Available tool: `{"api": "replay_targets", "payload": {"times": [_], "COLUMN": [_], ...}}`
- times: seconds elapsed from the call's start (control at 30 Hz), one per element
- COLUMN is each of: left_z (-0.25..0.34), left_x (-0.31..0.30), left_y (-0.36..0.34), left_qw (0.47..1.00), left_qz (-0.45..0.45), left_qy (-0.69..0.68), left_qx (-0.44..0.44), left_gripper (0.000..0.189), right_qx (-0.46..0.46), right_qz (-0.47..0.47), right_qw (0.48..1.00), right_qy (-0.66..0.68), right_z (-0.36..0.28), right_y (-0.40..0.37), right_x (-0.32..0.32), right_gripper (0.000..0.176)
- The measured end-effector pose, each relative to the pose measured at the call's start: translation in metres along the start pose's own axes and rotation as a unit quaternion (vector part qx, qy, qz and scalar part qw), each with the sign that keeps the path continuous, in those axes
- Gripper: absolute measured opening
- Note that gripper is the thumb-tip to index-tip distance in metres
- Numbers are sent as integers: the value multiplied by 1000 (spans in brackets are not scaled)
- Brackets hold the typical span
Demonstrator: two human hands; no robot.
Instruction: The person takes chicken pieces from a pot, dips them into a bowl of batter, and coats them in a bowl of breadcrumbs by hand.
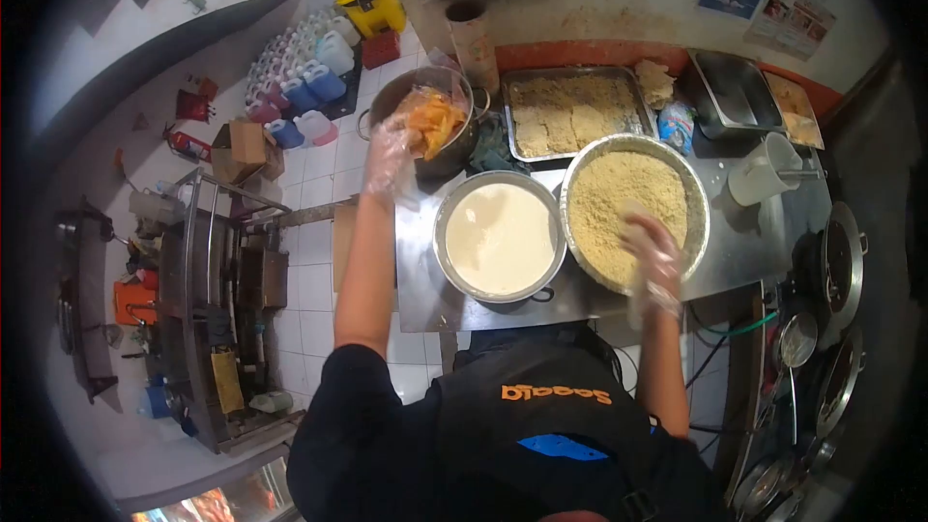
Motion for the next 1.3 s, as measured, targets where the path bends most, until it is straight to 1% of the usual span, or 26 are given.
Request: {"api": "replay_targets", "payload": {"times": [0.07,0.1,0.13,0.17,0.23,0.33,0.4,0.43,0.5,0.53,0.57,0.63,0.67,0.7,0.73,0.77,0.87,0.9,0.93,0.97,1.03,1.1,1.13,1.17,1.23,1.3], "left_z": [6,5,2,-28,-38,-75,-71,-60,-62,-73,-72,-73,-74,-75,-75,-73,-92,-109,-95,-98,-85,-75,-79,-81,-76,-86], "left_x": [47,60,87,84,112,110,109,108,106,101,96,101,100,106,112,114,107,96,98,95,90,110,119,127,144,138], "left_y": [-41,-63,-79,-93,-125,-149,-160,-163,-169,-168,-171,-174,-174,-174,-175,-176,-182,-177,-173,-175,-181,-181,-180,-180,-181,-179], "left_qw": [999,995,995,991,989,989,984,983,978,982,981,968,968,946,916,915,892,864,824,824,928,924,944,956,944,968], "left_qz": [34,93,95,126,138,138,105,111,105,65,69,28,26,10,-5,-8,23,-36,-94,-95,35,-2,-31,-62,-82,-67], "left_qy": [-30,35,-32,-50,-55,-29,-144,-146,-137,-107,-108,-187,-188,-277,-364,-365,-409,-483,-552,-552,-302,-314,-231,-146,-178,-67], "left_qx": [4,-5,-2,15,-6,-53,6,4,-120,-142,-143,-164,-165,-168,-170,-172,-193,-139,-84,-86,-216,-220,-234,-246,-265,-234], "left_gripper": [32,33,25,25,21,27,35,35,40,39,39,40,40,38,37,37,39,40,41,41,37,40,47,55,59,55], "right_qx": [31,23,50,59,70,106,88,92,7,10,46,116,104,104,168,224,230,228,228,243,258,220,166,166,100,134], "right_qz": [-116,-185,-219,-218,-233,-185,-174,-178,-196,-200,-199,-191,-207,-204,-198,-183,-173,-163,-162,-131,-100,-159,-190,-191,-158,-124], "right_qw": [992,982,974,974,970,977,981,980,977,976,978,975,964,965,963,919,910,908,908,924,936,952,964,964,981,981], "right_qy": [-37,-4,-27,11,15,7,-4,-6,-84,-85,-53,12,-128,-128,70,267,300,313,312,265,215,139,84,83,-43,-68], "right_z": [6,25,27,37,49,71,76,80,70,73,81,79,58,71,101,118,122,123,109,100,98,104,101,106,88,95], "right_y": [5,10,5,1,-1,-6,-10,-13,-19,-22,-23,-29,-34,-32,-31,-32,-28,-25,-27,-29,-29,-22,-16,-16,-15,-15], "right_x": [71,102,132,150,174,168,162,161,163,164,165,174,172,170,169,172,165,161,161,153,141,142,146,144,145,138], "right_gripper": [33,38,45,51,54,48,36,36,28,28,26,23,27,27,32,38,38,36,36,33,31,27,26,26,28,26]}}
Point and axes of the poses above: each hand's wrist, its own y-axis towards the middle knuckle, its own x-axis out of the palm, z = x × y, the point moved 10 cm from there along y, towards the middle knuckle, and after that the axes turned 3 degrees about -z, right-handed, at the moved point
